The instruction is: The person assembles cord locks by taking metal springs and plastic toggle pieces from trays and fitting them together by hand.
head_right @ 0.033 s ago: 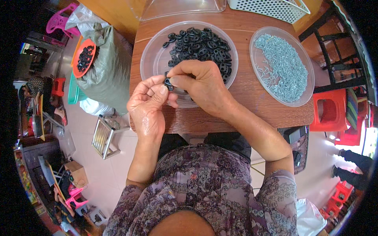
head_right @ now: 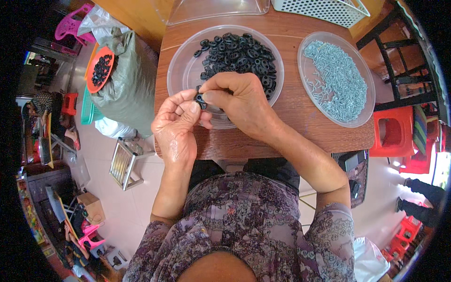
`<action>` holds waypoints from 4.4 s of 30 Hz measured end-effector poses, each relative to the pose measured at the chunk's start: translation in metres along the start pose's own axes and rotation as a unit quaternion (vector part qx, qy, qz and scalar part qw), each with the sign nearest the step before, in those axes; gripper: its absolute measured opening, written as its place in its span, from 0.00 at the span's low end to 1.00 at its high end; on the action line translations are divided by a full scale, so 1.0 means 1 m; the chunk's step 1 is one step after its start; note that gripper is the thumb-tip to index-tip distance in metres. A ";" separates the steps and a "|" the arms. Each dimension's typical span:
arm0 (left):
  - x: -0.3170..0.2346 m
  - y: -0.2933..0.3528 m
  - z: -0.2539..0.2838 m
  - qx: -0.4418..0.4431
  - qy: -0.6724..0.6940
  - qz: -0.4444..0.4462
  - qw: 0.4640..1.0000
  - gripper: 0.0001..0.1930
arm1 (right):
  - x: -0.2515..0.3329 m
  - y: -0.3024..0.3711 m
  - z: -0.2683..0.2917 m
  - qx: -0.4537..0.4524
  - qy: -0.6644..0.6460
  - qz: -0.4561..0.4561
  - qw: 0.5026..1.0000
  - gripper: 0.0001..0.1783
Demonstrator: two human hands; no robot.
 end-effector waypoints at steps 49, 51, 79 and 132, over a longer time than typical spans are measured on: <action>0.000 0.011 0.007 0.067 -0.043 -0.206 0.975 0.15 | 0.022 0.021 -0.019 -0.165 0.125 0.217 0.954 0.15; -0.001 0.013 0.005 0.067 -0.044 -0.215 0.973 0.15 | 0.024 0.022 -0.020 -0.172 0.149 0.241 0.943 0.15; 0.009 0.016 0.001 0.067 -0.042 -0.288 0.954 0.14 | 0.028 0.021 -0.027 -0.249 0.165 0.315 0.901 0.17; -0.005 -0.078 -0.011 0.353 -0.718 -0.207 0.563 0.10 | -0.056 0.005 0.211 -0.212 0.286 -0.018 0.934 0.09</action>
Point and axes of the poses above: each hand's wrist, its own y-axis away from the middle knuckle, its own z-axis out of the back of the hand, x = y × z, the point moved 3 cm from there along -y, towards the middle knuckle, and after that the axes turned 13 degrees about y, right-handed, at the moved point
